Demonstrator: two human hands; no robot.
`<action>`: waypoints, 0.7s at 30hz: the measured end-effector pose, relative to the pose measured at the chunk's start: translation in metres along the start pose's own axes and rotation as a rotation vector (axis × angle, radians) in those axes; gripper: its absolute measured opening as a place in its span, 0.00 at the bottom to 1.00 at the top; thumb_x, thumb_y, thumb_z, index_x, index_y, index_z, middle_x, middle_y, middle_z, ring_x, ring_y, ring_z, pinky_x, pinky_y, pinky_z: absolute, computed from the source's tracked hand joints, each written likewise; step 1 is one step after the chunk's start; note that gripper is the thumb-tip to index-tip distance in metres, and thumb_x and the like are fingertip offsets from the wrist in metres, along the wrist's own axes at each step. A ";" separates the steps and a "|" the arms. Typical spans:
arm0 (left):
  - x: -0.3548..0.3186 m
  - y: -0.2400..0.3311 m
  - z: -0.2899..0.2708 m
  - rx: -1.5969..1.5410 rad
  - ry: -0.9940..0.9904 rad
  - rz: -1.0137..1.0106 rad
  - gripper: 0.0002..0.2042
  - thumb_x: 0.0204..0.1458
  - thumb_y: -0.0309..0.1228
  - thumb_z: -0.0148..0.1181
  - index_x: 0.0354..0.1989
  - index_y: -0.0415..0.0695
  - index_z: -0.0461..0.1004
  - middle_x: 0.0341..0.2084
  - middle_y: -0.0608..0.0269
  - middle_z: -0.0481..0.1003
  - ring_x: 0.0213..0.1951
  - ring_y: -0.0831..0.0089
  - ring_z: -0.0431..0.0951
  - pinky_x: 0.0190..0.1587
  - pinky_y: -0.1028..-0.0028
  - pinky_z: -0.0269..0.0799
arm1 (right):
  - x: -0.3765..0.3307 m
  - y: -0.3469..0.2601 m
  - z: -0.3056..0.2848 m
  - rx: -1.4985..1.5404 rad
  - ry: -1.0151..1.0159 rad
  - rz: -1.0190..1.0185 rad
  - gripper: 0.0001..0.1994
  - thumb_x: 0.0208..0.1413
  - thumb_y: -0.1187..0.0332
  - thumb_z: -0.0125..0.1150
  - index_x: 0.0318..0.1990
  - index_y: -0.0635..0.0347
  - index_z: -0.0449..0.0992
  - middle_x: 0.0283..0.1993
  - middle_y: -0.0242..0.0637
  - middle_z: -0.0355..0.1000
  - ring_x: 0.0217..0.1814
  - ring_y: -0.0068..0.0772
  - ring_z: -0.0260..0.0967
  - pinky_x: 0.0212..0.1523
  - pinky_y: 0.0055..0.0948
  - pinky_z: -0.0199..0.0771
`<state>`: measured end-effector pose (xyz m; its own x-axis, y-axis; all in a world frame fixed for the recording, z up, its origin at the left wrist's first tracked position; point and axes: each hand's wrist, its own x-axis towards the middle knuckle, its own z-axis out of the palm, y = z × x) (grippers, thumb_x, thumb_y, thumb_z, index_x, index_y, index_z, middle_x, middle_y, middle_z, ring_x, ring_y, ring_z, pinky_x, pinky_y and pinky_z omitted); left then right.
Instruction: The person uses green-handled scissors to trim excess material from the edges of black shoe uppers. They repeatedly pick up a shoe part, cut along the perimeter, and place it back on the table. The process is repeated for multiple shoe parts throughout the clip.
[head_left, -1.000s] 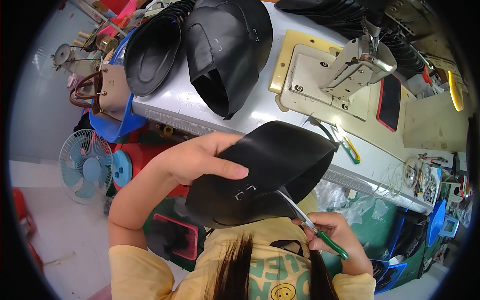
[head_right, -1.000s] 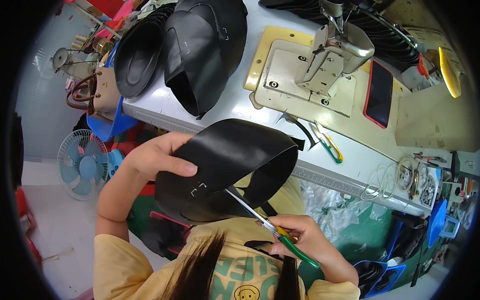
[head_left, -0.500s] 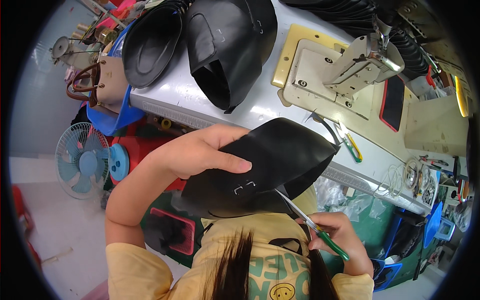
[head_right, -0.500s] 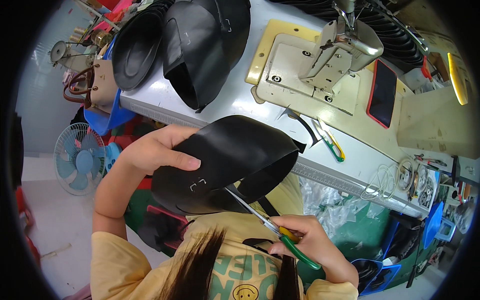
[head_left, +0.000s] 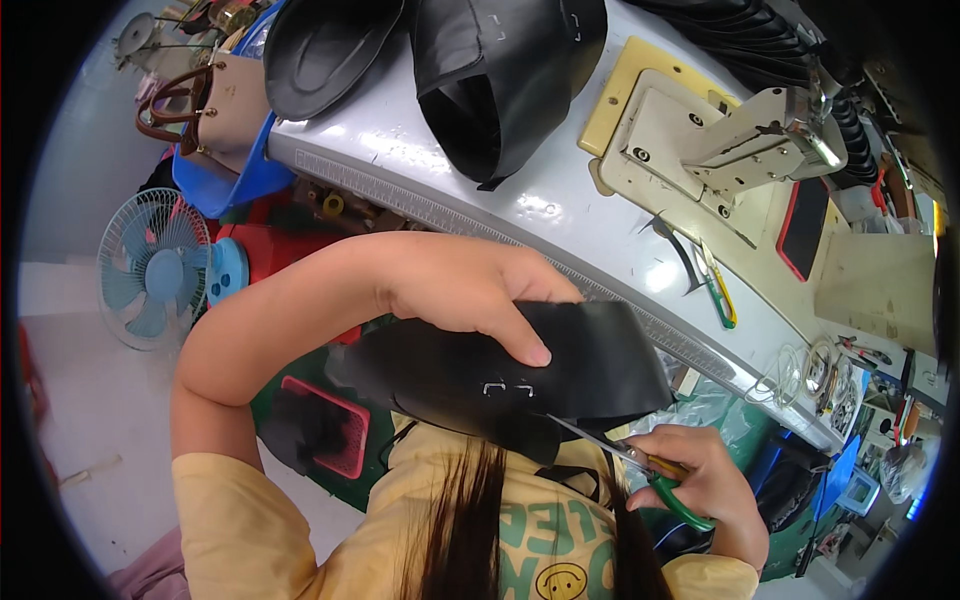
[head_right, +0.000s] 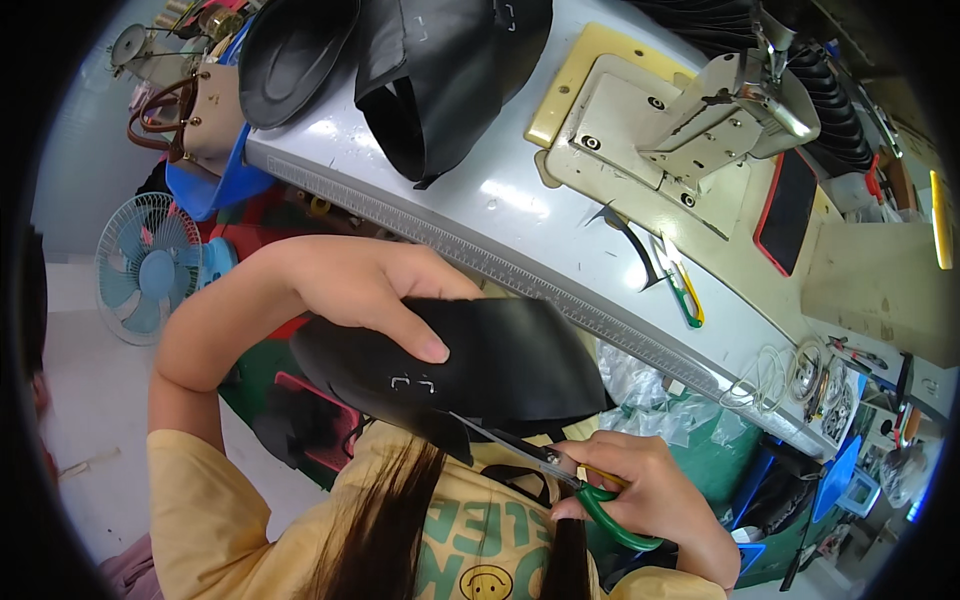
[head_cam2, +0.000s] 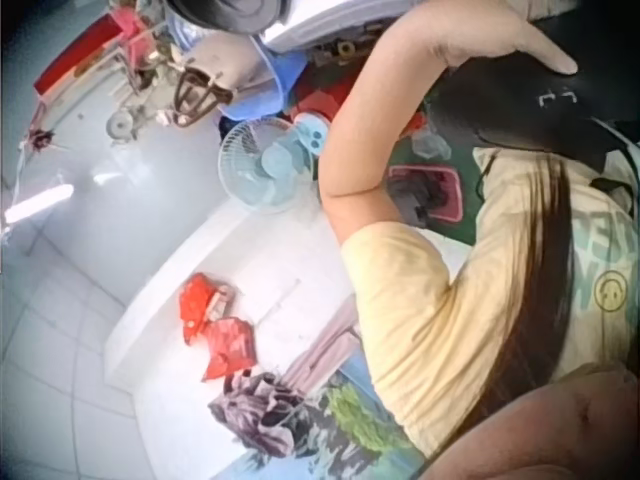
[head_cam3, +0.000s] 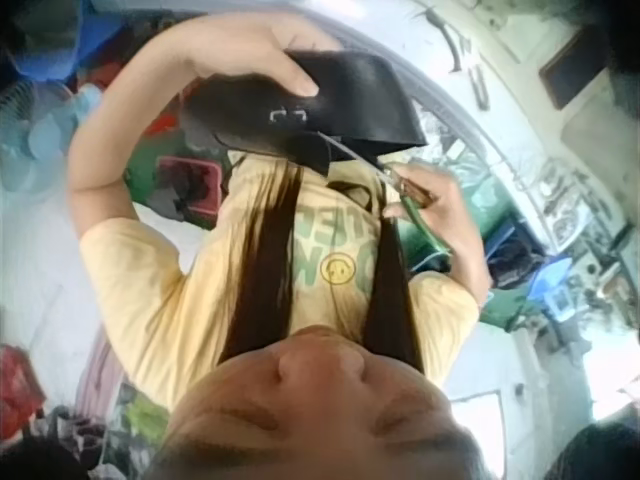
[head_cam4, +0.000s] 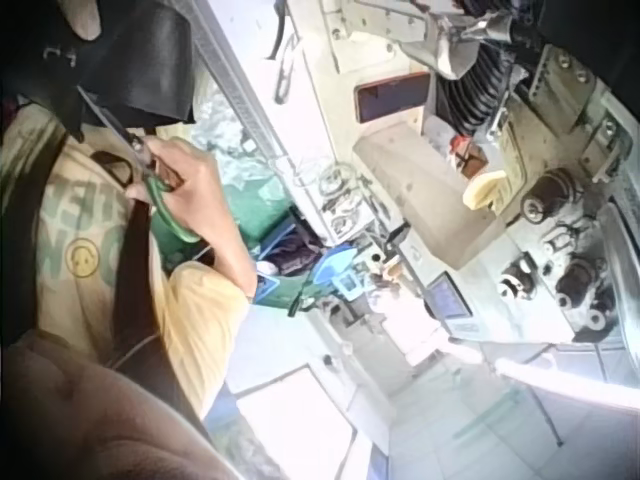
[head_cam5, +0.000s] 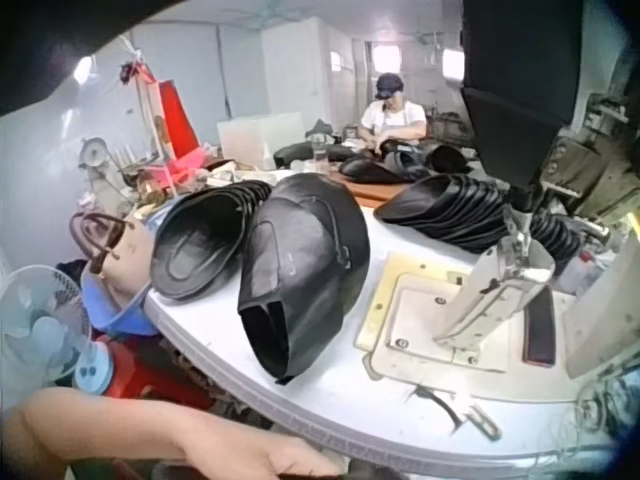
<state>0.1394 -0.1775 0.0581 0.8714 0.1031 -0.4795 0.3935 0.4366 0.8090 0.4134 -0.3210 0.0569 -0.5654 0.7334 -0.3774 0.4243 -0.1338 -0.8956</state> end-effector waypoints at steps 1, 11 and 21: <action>0.002 -0.004 0.001 -0.045 -0.021 -0.014 0.17 0.48 0.25 0.56 0.47 0.32 0.67 0.38 0.64 0.73 0.40 0.81 0.69 0.45 0.78 0.65 | 0.000 -0.002 0.000 -0.017 -0.013 0.011 0.26 0.31 0.64 0.74 0.42 0.61 0.74 0.21 0.31 0.62 0.20 0.25 0.58 0.21 0.23 0.56; 0.023 -0.038 0.012 -0.186 -0.130 -0.219 0.15 0.46 0.23 0.56 0.44 0.33 0.67 0.36 0.64 0.73 0.36 0.80 0.72 0.40 0.80 0.68 | -0.005 0.008 0.014 -0.026 -0.142 0.058 0.23 0.34 0.63 0.73 0.40 0.62 0.74 0.25 0.34 0.67 0.20 0.26 0.61 0.22 0.22 0.62; 0.029 -0.050 0.026 -0.067 -0.060 -0.161 0.15 0.45 0.26 0.59 0.42 0.35 0.68 0.36 0.62 0.73 0.35 0.74 0.73 0.38 0.77 0.68 | -0.011 0.034 0.021 0.436 -0.307 0.192 0.24 0.41 0.65 0.70 0.46 0.68 0.72 0.34 0.34 0.73 0.33 0.18 0.65 0.36 0.19 0.65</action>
<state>0.1526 -0.2200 0.0125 0.8157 -0.0259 -0.5779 0.5107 0.5016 0.6983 0.4188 -0.3476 0.0249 -0.7146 0.4500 -0.5356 0.2449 -0.5562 -0.7941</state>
